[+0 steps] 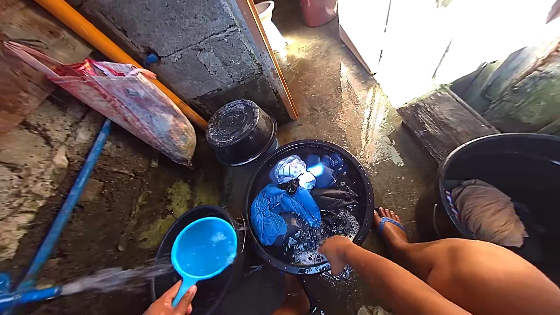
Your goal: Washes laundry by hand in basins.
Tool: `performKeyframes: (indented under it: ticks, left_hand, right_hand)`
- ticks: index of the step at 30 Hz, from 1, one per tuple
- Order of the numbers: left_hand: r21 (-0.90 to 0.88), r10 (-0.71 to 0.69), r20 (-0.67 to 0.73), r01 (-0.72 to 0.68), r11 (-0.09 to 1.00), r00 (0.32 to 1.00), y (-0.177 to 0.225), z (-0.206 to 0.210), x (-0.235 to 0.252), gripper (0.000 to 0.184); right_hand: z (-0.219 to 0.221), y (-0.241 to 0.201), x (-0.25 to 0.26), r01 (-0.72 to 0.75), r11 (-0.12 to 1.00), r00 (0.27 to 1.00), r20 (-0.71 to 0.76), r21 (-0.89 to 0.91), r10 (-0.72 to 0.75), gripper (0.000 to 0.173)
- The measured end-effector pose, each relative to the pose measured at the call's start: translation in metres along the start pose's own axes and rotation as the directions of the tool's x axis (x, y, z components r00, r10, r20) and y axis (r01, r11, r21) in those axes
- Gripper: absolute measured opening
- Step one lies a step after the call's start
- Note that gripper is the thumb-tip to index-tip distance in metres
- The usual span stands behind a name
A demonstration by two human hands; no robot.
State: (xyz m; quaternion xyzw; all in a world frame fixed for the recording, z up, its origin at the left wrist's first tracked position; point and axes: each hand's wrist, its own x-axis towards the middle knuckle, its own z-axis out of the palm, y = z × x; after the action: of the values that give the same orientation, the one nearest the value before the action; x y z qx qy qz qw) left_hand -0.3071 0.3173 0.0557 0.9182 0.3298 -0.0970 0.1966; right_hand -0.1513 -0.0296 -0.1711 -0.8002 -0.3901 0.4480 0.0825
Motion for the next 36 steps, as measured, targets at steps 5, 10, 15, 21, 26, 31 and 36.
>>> performKeyframes:
  ticks: [5,10,15,21,26,31,36]
  left_hand:
    - [0.39,0.049,0.04,-0.061,0.919,0.998,0.056,0.015,-0.025,0.054]
    - [0.566,0.155,0.091,-0.179,0.805,0.984,0.116,0.051,-0.052,0.052]
    - [0.593,0.35,-0.003,-0.28,0.755,0.937,0.126,0.075,-0.039,0.048]
    - [0.208,0.116,-0.29,-0.056,0.977,0.95,0.066,0.056,0.014,0.05]
    - [0.237,-0.249,-0.168,0.284,0.929,0.954,-0.026,0.056,0.067,0.043]
    - [0.447,-0.427,0.115,0.337,0.829,0.897,-0.047,0.087,0.101,0.048]
    - [0.447,-0.229,0.222,0.11,0.888,0.948,-0.094,0.157,0.163,0.043]
  right_hand:
    - [0.0,0.0,-0.001,0.002,1.0,1.0,-0.013,0.01,-0.002,0.067]
    - [-0.003,-0.001,-0.006,-0.034,0.998,0.999,0.011,0.055,0.034,0.054]
    - [-0.001,-0.001,-0.01,0.007,0.999,0.998,-0.063,0.049,-0.004,0.062]
    - [0.021,0.014,-0.002,0.309,0.926,0.876,-0.315,-0.216,-0.365,0.068]
    - [0.018,0.008,-0.004,0.238,0.954,0.944,-0.186,-0.184,-0.271,0.065]
    - [0.016,0.007,-0.003,0.207,0.959,0.949,-0.198,-0.195,-0.245,0.056]
    - [0.018,0.008,0.002,0.212,0.956,0.938,-0.233,-0.205,-0.258,0.054]
